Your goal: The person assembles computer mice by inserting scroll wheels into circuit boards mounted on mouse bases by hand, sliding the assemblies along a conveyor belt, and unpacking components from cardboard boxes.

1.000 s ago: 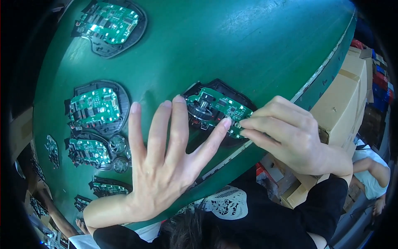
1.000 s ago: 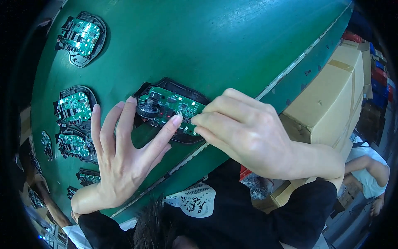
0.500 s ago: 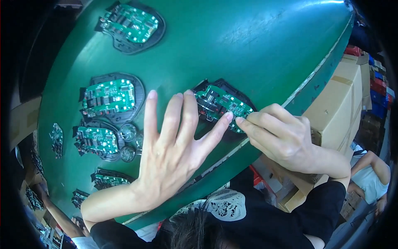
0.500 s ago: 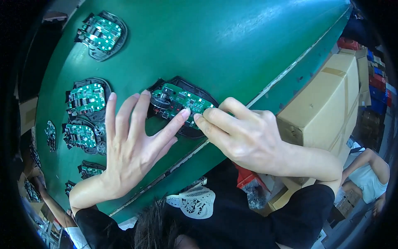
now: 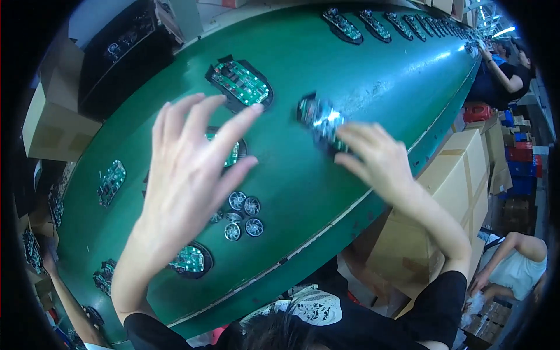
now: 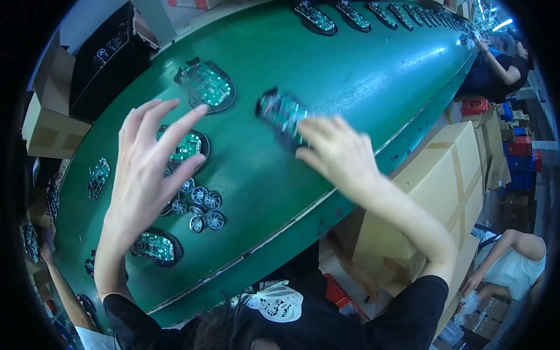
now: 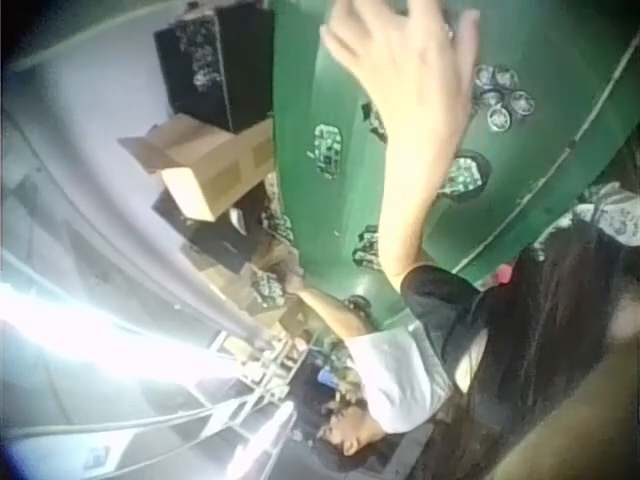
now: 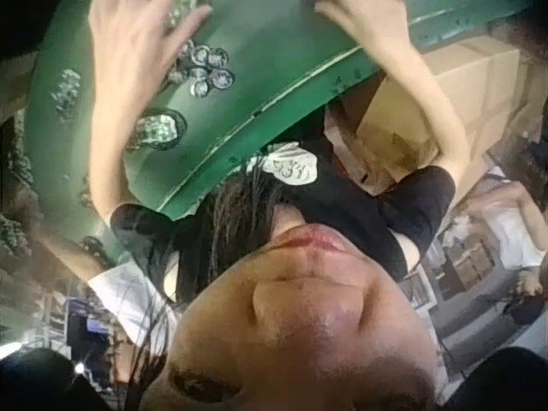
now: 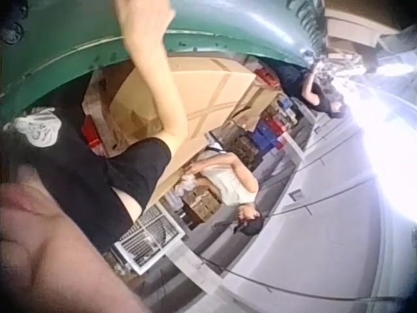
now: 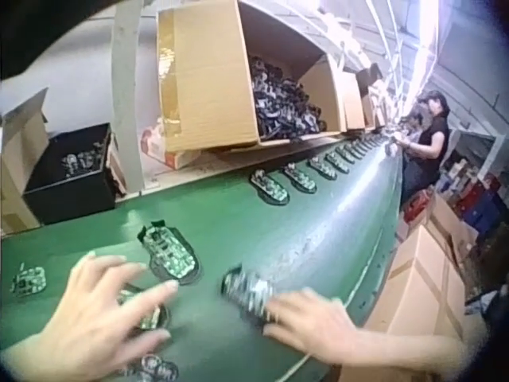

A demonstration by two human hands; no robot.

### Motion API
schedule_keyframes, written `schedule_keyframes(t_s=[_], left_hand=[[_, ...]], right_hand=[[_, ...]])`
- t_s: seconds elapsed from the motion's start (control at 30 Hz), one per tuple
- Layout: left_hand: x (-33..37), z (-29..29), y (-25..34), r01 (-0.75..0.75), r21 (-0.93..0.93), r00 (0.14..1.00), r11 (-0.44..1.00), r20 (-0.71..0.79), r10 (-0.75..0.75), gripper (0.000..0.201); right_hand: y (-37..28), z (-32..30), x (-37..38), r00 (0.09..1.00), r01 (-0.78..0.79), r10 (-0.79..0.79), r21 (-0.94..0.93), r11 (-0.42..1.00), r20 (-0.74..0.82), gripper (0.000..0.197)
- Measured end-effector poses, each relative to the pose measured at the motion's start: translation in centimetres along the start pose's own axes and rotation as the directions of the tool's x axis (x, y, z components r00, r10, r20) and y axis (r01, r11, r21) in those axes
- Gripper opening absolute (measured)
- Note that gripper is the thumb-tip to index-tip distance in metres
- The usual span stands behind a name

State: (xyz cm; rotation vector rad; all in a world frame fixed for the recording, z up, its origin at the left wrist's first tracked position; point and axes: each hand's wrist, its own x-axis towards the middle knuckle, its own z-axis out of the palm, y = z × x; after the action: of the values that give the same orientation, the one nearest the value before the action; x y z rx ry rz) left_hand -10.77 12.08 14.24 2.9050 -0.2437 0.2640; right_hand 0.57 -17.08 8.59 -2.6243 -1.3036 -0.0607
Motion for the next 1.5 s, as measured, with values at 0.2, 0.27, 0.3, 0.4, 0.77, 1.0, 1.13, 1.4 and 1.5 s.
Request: schedule_keyframes(t_s=[0.2, 0.27, 0.3, 0.4, 0.77, 1.0, 1.13, 1.4, 1.5], left_hand=[[0.2, 0.5, -1.8, 0.033, 0.015, 0.998, 0.999, -0.045, -0.033, 0.055], [0.8, 1.6, -3.1, -0.037, -0.001, 0.99, 0.999, -0.134, 0.037, 0.053], [1.0, 2.1, -4.0, -0.049, -0.03, 0.99, 0.998, -0.133, 0.045, 0.054], [1.8, 4.8, -6.2, -0.018, -0.119, 0.992, 0.993, -0.125, 0.003, 0.058], [7.4, 9.6, -5.0, 0.085, 0.109, 0.994, 0.99, 0.055, -0.091, 0.086], [5.6, 9.6, -0.6, -0.042, 0.051, 0.996, 0.998, 0.08, 0.038, 0.08], [1.5, 9.0, 2.9, -0.168, 0.046, 0.985, 0.985, 0.041, 0.166, 0.083], [-4.2, 7.0, 6.1, -0.142, -0.122, 0.976, 0.982, 0.149, 0.16, 0.083], [-5.0, 7.2, 5.9, -0.106, -0.202, 0.976, 0.974, 0.164, 0.14, 0.079]], right_hand=[[8.4, 3.2, 11.1, 0.971, 0.049, -0.07, -0.098, 0.994, -0.23, 0.035], [8.8, 3.4, 13.8, 0.969, 0.065, -0.097, -0.144, 0.987, -0.227, 0.034], [8.4, 3.0, 14.4, 0.973, 0.066, -0.103, -0.18, 0.981, -0.208, 0.033], [2.6, 1.5, 13.4, 0.931, 0.222, -0.249, -0.13, 0.966, -0.266, 0.031], [-11.7, 1.7, 3.8, 0.961, 0.198, -0.252, 0.351, 0.915, 0.115, 0.038], [-8.4, -3.4, 3.0, 0.951, -0.086, -0.101, 0.565, 0.821, 0.292, 0.032], [-4.8, -5.5, 0.7, 0.915, -0.402, 0.213, 0.732, 0.551, 0.343, 0.039], [-3.4, -4.1, 0.3, 0.874, -0.485, 0.209, 0.773, 0.41, 0.438, 0.04], [-3.6, -3.2, 1.1, 0.864, -0.499, 0.186, 0.747, 0.439, 0.468, 0.038]])
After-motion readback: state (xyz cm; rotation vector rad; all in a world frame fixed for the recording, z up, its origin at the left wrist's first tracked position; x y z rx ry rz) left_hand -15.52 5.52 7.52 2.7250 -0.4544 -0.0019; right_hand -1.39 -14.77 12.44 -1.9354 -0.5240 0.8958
